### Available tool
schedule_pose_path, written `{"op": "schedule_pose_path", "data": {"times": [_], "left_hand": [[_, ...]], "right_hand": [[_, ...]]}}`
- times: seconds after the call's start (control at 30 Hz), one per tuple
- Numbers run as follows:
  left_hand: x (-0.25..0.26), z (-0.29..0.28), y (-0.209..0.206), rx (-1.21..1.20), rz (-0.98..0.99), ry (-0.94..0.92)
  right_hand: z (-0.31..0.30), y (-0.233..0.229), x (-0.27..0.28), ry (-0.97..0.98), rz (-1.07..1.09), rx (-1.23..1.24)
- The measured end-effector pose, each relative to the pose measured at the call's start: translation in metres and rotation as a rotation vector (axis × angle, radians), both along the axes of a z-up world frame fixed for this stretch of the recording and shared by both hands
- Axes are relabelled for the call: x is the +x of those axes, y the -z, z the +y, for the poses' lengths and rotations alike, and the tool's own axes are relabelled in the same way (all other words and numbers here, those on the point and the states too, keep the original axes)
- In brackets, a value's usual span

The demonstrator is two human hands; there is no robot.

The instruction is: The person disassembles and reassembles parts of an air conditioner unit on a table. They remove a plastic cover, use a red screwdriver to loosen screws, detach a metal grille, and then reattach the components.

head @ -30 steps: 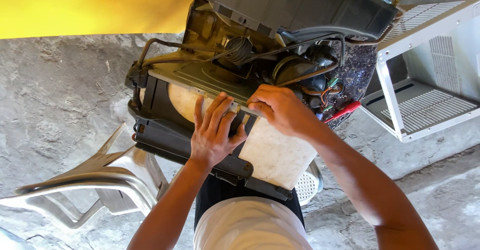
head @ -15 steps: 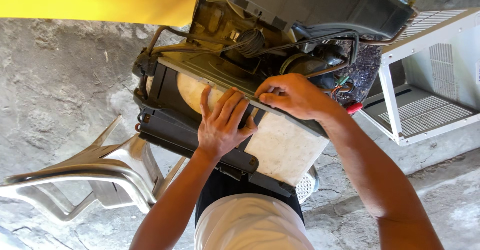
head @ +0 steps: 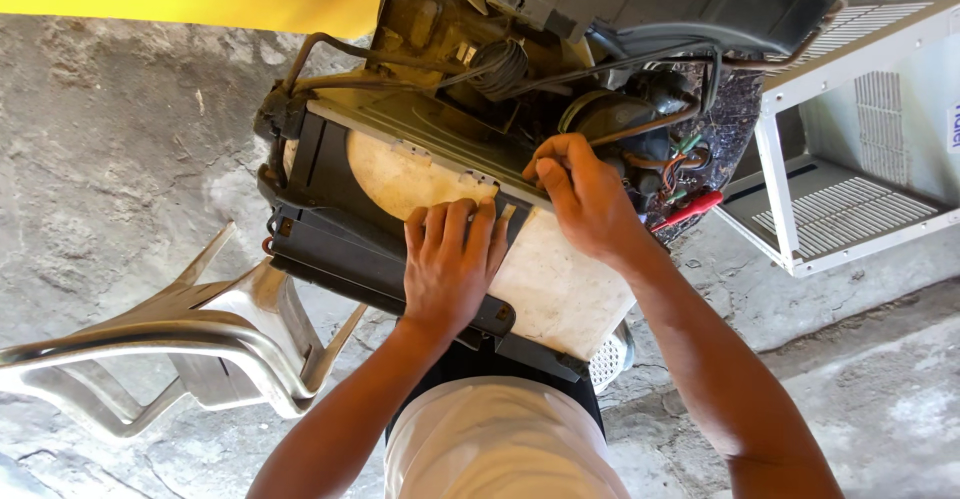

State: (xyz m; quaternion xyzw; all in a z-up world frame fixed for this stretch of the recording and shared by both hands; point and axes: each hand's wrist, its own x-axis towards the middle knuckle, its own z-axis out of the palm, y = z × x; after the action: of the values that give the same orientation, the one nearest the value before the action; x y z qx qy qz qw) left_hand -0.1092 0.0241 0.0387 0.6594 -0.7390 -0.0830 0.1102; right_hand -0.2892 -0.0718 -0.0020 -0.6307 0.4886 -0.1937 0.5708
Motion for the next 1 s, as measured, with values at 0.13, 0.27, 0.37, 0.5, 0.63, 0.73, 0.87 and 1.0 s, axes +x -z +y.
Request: {"op": "schedule_pose_path", "data": {"times": [0.13, 0.27, 0.37, 0.5, 0.63, 0.73, 0.87, 1.0], "left_hand": [[-0.009, -0.003, -0.012, 0.045, -0.026, -0.029], [-0.002, -0.010, -0.003, 0.058, 0.059, -0.042], [0.003, -0.004, 0.005, 0.033, 0.109, -0.036], [0.007, -0.001, 0.009, -0.036, 0.209, -0.033], [0.009, -0.004, 0.011, -0.055, 0.213, -0.008], [0.010, -0.005, 0.010, -0.032, 0.219, 0.007], [0.009, -0.007, 0.007, 0.033, 0.223, 0.012], [0.006, -0.008, 0.011, 0.016, 0.173, 0.016]], "right_hand": [[0.007, 0.000, 0.004, -0.029, 0.118, -0.183], [0.007, 0.002, 0.009, -0.031, 0.123, -0.320], [0.005, 0.003, 0.007, -0.036, 0.107, -0.344], [0.005, 0.000, 0.007, -0.036, 0.122, -0.332], [0.003, 0.000, 0.006, 0.032, 0.070, -0.247], [0.006, -0.001, 0.005, 0.070, 0.014, -0.243], [0.004, -0.004, 0.002, 0.057, -0.030, -0.249], [0.000, -0.003, 0.001, 0.056, -0.025, -0.179]]}}
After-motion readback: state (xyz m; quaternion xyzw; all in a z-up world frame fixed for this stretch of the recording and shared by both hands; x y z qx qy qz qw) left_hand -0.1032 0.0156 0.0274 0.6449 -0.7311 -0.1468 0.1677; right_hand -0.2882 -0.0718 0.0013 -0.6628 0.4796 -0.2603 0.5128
